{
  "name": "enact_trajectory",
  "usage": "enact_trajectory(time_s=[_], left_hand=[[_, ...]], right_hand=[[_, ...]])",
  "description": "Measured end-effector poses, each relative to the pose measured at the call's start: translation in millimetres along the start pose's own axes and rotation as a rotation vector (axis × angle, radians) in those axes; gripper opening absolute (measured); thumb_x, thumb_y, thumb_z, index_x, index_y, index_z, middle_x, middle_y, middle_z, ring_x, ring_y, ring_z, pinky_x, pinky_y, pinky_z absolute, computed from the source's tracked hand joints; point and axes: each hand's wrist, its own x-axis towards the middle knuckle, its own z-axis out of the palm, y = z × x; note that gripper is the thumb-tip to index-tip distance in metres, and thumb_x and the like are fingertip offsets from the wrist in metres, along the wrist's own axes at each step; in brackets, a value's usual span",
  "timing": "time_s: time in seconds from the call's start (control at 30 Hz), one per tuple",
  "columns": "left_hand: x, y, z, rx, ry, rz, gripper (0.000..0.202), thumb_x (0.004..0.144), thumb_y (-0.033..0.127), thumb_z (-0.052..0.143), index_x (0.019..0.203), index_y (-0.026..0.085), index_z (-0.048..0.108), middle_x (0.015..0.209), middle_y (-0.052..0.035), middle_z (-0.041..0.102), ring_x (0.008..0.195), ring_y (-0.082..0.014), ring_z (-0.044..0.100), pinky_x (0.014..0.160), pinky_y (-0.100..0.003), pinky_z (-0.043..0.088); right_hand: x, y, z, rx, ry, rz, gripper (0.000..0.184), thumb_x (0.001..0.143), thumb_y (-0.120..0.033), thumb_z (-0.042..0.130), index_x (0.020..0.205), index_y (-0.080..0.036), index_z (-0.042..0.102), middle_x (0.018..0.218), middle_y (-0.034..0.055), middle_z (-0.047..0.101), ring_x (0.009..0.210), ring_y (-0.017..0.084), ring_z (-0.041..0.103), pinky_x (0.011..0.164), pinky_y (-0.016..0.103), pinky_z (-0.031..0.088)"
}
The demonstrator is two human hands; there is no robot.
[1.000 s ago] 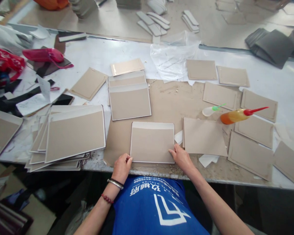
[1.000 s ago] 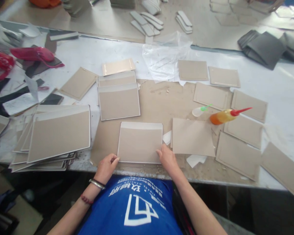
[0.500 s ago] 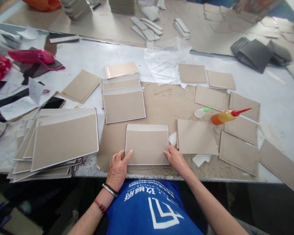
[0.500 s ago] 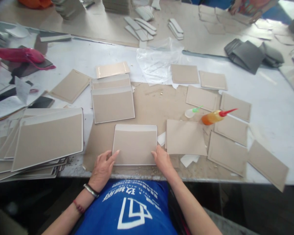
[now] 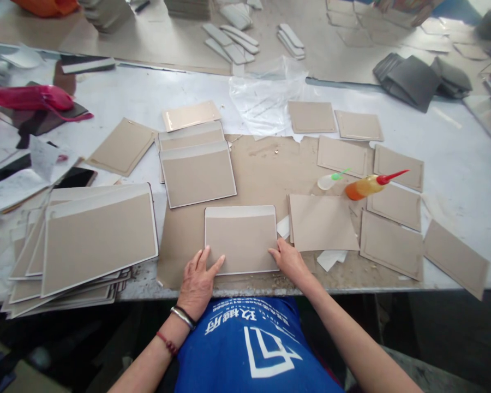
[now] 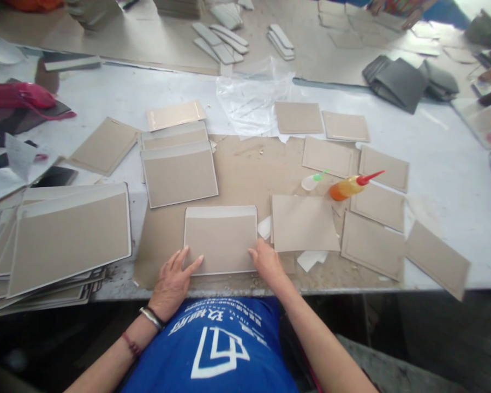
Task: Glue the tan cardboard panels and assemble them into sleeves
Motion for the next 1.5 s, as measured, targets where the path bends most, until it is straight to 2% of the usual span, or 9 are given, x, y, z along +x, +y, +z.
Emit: enact_trajectory(time_s=[0.17,0.37,0.8,0.9,1.0,1.1,1.2,1.33,1.5], left_hand=[[1.1,4.8,-10.4,0.009,-0.033,0.021,0.055,0.07,0.007,0.051,0.119,0.031,0.054,0.135,-0.0121,0.04,0.121,-0.0306,0.037,0.095,-0.045,0.034],[1.6,4.0,-11.4,-0.011,-0.021,0.042,0.045,0.074,0.032,0.059,0.119,0.029,0.054,0.134,-0.0156,0.039,0.12,-0.0328,0.037,0.094,-0.048,0.033],[2.9,0.1,-1.6,0.05,0.084,0.085,0.036,0.076,0.027,0.06,0.112,0.03,0.059,0.126,-0.0142,0.047,0.113,-0.0299,0.044,0.089,-0.043,0.039],[1.9,-2.1,1.3,0.069,0.11,0.106,0.037,0.076,0.027,0.06,0.112,0.03,0.059,0.125,-0.0151,0.047,0.113,-0.0301,0.045,0.088,-0.043,0.04],[0.8,-5.2,5.4,0.072,0.138,0.123,0.037,0.075,0.025,0.06,0.112,0.031,0.059,0.125,-0.0153,0.048,0.112,-0.0301,0.045,0.088,-0.042,0.041],[0.7,-7.9,9.5,0.074,0.174,0.147,0.037,0.074,0.025,0.061,0.111,0.031,0.059,0.123,-0.0155,0.048,0.11,-0.0302,0.046,0.085,-0.042,0.042],[2.0,-9.0,11.2,0.064,0.186,0.157,0.037,0.075,0.024,0.059,0.111,0.031,0.059,0.123,-0.0153,0.047,0.11,-0.03,0.046,0.085,-0.043,0.042],[3.7,-6.8,6.7,0.032,0.17,0.136,0.036,0.076,0.022,0.057,0.111,0.03,0.059,0.124,-0.0159,0.046,0.111,-0.0302,0.045,0.087,-0.046,0.041],[6.9,1.7,-1.9,-0.166,0.105,0.029,0.036,0.075,0.02,0.057,0.11,0.029,0.059,0.125,-0.0131,0.044,0.115,-0.0289,0.042,0.092,-0.047,0.04]], right_hand=[[1.2,-0.2,-4.0,-0.018,-0.029,0.014,0.012,0.086,-0.03,0.05,0.088,-0.018,0.049,0.079,0.0067,0.063,0.075,0.019,0.06,0.061,0.025,0.035],[-1.1,-6.3,-10.6,-0.089,-0.076,0.04,0.015,0.088,-0.032,0.047,0.093,-0.018,0.049,0.084,0.0101,0.064,0.08,0.022,0.061,0.062,0.027,0.036],[-0.2,-11.5,-21.5,-0.25,-0.101,-0.003,0.019,0.087,-0.035,0.048,0.09,-0.017,0.055,0.083,0.0118,0.066,0.079,0.025,0.063,0.064,0.03,0.041],[0.4,-21.7,-31.9,-0.26,-0.049,-0.019,0.018,0.087,-0.033,0.048,0.09,-0.017,0.056,0.082,0.0107,0.066,0.077,0.024,0.063,0.064,0.029,0.042],[2.2,-39.7,-37.4,-0.228,0.141,-0.127,0.023,0.089,-0.032,0.043,0.1,-0.015,0.055,0.095,0.0132,0.063,0.086,0.024,0.06,0.07,0.031,0.044],[8.6,-54.7,-26.0,-0.175,0.353,-0.332,0.044,0.086,-0.04,0.047,0.123,-0.016,0.045,0.126,0.0161,0.048,0.117,0.028,0.042,0.095,0.04,0.033],[20.3,-57.1,0.7,-0.16,0.393,-0.48,0.06,0.081,-0.047,0.05,0.135,-0.025,0.032,0.143,0.0103,0.028,0.131,0.03,0.018,0.105,0.048,0.013],[30.9,-49.5,28.5,-0.163,0.331,-0.501,0.059,0.082,-0.047,0.047,0.135,-0.028,0.031,0.145,0.006,0.024,0.134,0.028,0.009,0.106,0.05,0.005],[31.9,-46.8,31.1,-0.149,0.345,-0.494,0.058,0.083,-0.045,0.047,0.136,-0.027,0.031,0.145,0.0062,0.024,0.134,0.027,0.009,0.106,0.05,0.006]])
